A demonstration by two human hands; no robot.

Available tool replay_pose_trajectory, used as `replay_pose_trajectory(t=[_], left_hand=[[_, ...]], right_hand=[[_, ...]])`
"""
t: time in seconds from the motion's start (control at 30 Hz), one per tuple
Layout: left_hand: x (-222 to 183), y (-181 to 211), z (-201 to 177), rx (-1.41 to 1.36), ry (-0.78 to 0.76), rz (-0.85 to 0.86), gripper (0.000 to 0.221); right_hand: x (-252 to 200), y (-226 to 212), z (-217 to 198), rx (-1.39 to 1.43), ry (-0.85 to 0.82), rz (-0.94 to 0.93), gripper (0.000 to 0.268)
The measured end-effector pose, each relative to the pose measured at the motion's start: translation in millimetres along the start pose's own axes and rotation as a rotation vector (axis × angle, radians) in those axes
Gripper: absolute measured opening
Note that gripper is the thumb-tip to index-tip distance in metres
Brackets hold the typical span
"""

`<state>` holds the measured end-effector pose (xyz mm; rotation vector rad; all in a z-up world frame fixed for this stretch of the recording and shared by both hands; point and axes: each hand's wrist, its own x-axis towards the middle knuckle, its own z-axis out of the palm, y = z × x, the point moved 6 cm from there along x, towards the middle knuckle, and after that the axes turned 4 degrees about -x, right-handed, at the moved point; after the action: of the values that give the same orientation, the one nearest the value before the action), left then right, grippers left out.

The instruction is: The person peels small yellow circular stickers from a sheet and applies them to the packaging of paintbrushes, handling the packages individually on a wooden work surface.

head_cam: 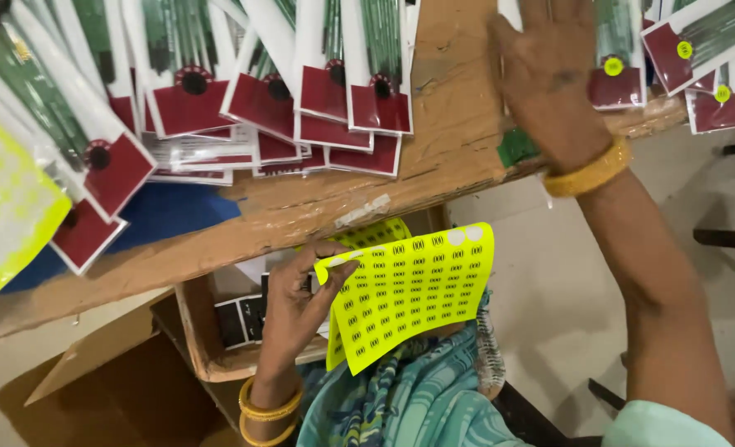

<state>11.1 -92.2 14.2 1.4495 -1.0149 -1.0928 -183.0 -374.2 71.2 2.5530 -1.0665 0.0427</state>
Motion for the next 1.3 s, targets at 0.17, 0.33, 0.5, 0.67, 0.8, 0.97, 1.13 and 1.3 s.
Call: replay_pose_trajectory(t=[0.17, 0.33, 0.5, 0.67, 0.8, 0.97, 1.13, 1.3], left_hand=[[-6, 4, -2, -0.016, -0.013, 0.038, 0.014], [-12, 6, -6, -0.076, 0.003, 0.049, 0.012], [-6, 6, -1, -0.001, -0.031, 0.096, 0.014], [-6, 11, 4, 0.003, -0.035, 0.123, 0.014], [-7, 11, 6, 0.008, -0.020, 0.111, 0.013], [-6, 6, 5, -0.023, -0.002, 0.071, 0.013], [-2, 0, 5, -0.120, -0.009, -0.005, 0.011], [6, -8, 8, -0.267, -0.031, -0.037, 0.011]], right_hand=[[37, -62, -16, 0.276, 0.305, -0.359, 0.073], [-8, -53, 4, 0.107, 0.306, -0.396, 0.074], [-79, -39, -21, 0.596, -0.034, -0.261, 0.049], [-117, -71, -51, 0.948, -0.135, -0.339, 0.040], [-125, -75, -50, 0.997, -0.141, -0.241, 0.027], [-122, -78, -55, 0.978, -0.091, -0.204, 0.023], [-126, -78, -54, 0.968, -0.028, -0.184, 0.022], [-123, -69, -65, 1.112, 0.067, -0.217, 0.015]])
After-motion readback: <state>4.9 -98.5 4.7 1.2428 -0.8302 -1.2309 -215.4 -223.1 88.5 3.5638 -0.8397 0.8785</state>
